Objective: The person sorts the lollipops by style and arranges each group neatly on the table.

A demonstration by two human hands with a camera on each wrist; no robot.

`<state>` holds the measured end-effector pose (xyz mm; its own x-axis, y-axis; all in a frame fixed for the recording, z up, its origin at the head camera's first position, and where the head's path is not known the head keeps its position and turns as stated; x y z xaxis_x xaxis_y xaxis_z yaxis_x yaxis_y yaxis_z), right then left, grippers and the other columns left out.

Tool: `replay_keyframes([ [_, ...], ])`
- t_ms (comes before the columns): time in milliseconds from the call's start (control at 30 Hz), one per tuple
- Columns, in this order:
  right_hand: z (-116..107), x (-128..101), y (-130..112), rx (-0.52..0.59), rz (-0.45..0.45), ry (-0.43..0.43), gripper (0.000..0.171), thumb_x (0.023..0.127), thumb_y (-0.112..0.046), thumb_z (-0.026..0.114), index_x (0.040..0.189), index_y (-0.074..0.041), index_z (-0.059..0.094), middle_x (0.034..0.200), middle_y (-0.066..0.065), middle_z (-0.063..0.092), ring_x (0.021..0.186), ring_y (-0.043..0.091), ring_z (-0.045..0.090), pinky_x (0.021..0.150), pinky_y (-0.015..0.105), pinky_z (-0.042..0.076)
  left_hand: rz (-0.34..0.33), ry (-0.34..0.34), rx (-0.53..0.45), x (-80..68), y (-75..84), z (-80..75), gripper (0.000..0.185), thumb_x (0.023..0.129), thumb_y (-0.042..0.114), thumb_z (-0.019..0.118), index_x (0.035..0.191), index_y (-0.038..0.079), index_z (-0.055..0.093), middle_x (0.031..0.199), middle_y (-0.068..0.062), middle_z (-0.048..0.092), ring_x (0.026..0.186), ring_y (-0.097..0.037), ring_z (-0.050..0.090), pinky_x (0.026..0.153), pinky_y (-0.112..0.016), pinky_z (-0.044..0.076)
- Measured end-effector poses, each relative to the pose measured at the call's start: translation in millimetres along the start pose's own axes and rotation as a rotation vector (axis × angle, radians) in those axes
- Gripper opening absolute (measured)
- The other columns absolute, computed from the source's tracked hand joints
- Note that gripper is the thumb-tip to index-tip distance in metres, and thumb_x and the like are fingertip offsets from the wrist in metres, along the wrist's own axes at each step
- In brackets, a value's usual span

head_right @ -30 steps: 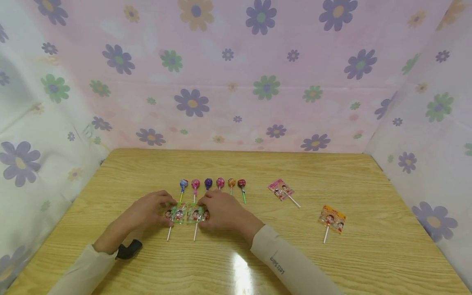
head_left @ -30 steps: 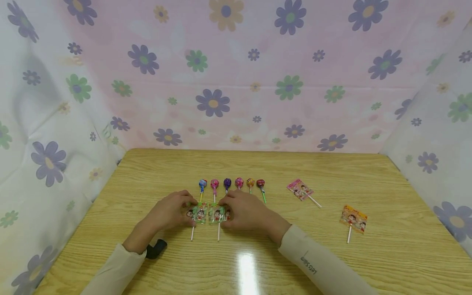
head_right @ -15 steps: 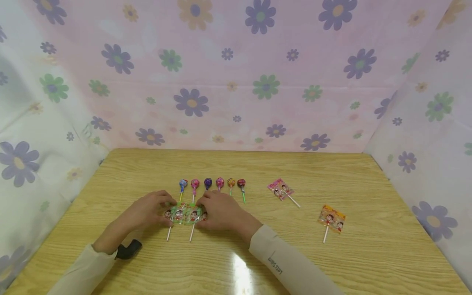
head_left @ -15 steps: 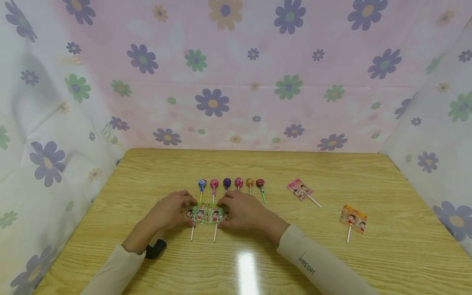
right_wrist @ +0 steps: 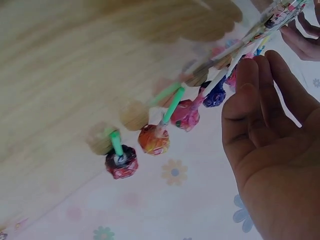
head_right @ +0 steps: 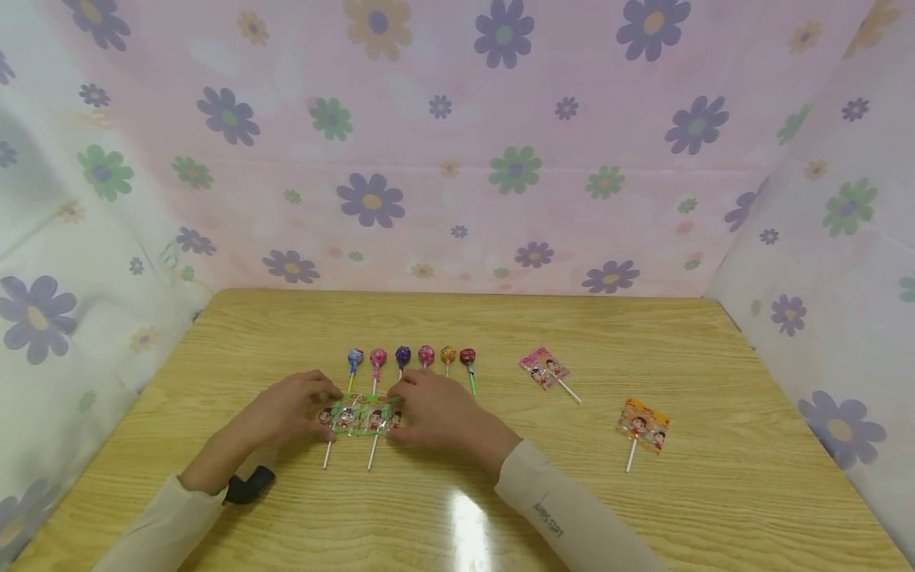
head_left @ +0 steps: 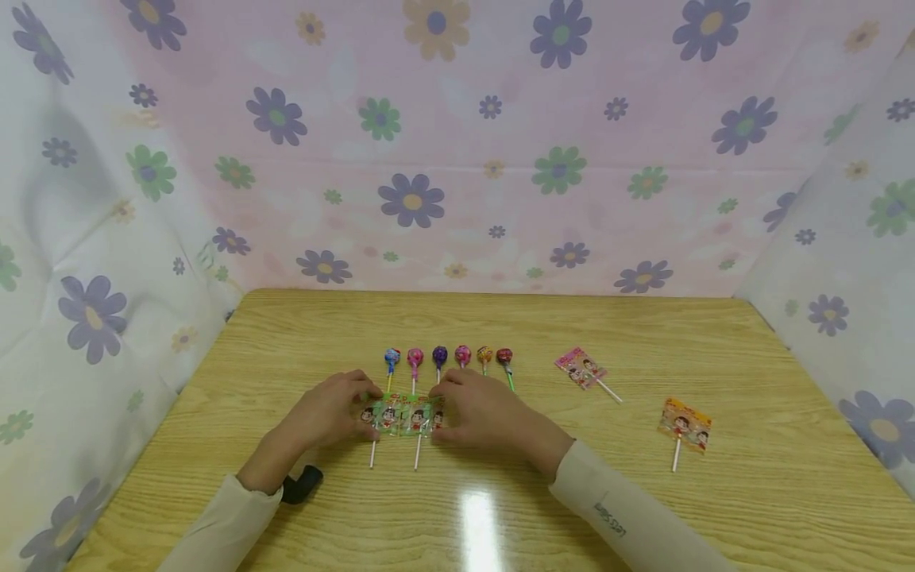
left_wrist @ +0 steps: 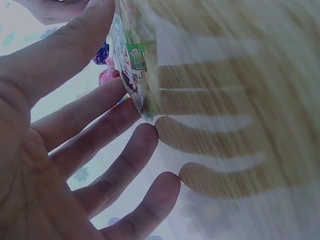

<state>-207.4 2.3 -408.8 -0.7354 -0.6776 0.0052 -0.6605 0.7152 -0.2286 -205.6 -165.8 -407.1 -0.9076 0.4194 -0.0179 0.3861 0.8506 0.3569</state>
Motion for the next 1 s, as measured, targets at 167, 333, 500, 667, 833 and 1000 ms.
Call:
replay_keyframes([
  [167,-4,-11,13,0.017,0.007,0.009,0.053,0.087,-0.051,0.072,0.130,-0.021,0.064,0.129,-0.002,0.060,0.118,0.017,0.060,0.097,0.038,0.053,0.008,0.003,0.000,-0.5,1.4,-0.6,0.054,0.069,0.035,0.090,0.114,0.011,0.073,0.115,-0.002,0.066,0.088,-0.014,0.058,0.079,-0.036,0.052],
  [333,-11,-24,34,0.040,0.012,0.046,0.049,0.087,-0.048,0.073,0.129,-0.022,0.065,0.129,-0.002,0.060,0.118,0.018,0.060,0.095,0.039,0.053,0.017,0.006,0.007,-0.6,2.5,-0.8,0.055,0.069,0.036,0.090,0.115,0.011,0.073,0.115,-0.003,0.066,0.089,-0.016,0.058,0.080,-0.038,0.052],
  [500,-19,-41,58,0.066,0.009,0.081,0.045,0.090,-0.043,0.072,0.129,-0.020,0.065,0.130,0.001,0.060,0.118,0.020,0.060,0.094,0.041,0.054,0.017,0.010,0.008,-0.5,2.7,-1.0,0.055,0.069,0.036,0.090,0.115,0.011,0.073,0.116,-0.002,0.066,0.090,-0.016,0.058,0.081,-0.038,0.052],
  [667,-27,-57,81,0.084,0.035,0.110,0.043,0.091,-0.038,0.071,0.128,-0.018,0.065,0.128,0.001,0.061,0.114,0.019,0.062,0.092,0.041,0.054,0.010,0.013,0.012,-0.7,2.8,-0.8,0.054,0.069,0.036,0.090,0.114,0.011,0.073,0.117,-0.003,0.066,0.092,-0.018,0.060,0.084,-0.041,0.053],
  [833,-30,-70,105,0.096,0.062,0.120,0.041,0.092,-0.035,0.071,0.129,-0.018,0.065,0.128,0.001,0.061,0.109,0.019,0.065,0.089,0.041,0.056,0.002,0.009,0.013,-1.2,2.6,-0.3,0.053,0.070,0.035,0.090,0.114,0.012,0.073,0.118,-0.004,0.066,0.101,-0.024,0.063,0.090,-0.046,0.053],
  [1000,-37,-84,125,0.107,0.099,0.124,0.042,0.092,-0.033,0.072,0.130,-0.015,0.065,0.130,0.005,0.060,0.106,0.021,0.065,0.087,0.043,0.056,-0.007,0.004,0.004,-1.7,2.3,-0.4,0.052,0.070,0.035,0.090,0.114,0.012,0.073,0.120,-0.004,0.066,0.106,-0.027,0.063,0.092,-0.049,0.053],
])
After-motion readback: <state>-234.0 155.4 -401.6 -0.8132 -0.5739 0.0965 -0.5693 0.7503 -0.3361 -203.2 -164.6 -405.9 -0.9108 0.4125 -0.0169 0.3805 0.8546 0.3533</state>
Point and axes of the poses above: each hand's wrist, its own x-axis towards the middle knuckle, its own z-axis out of the palm, y = z × x, the point moved 9 cm from there along x, towards the middle knuckle
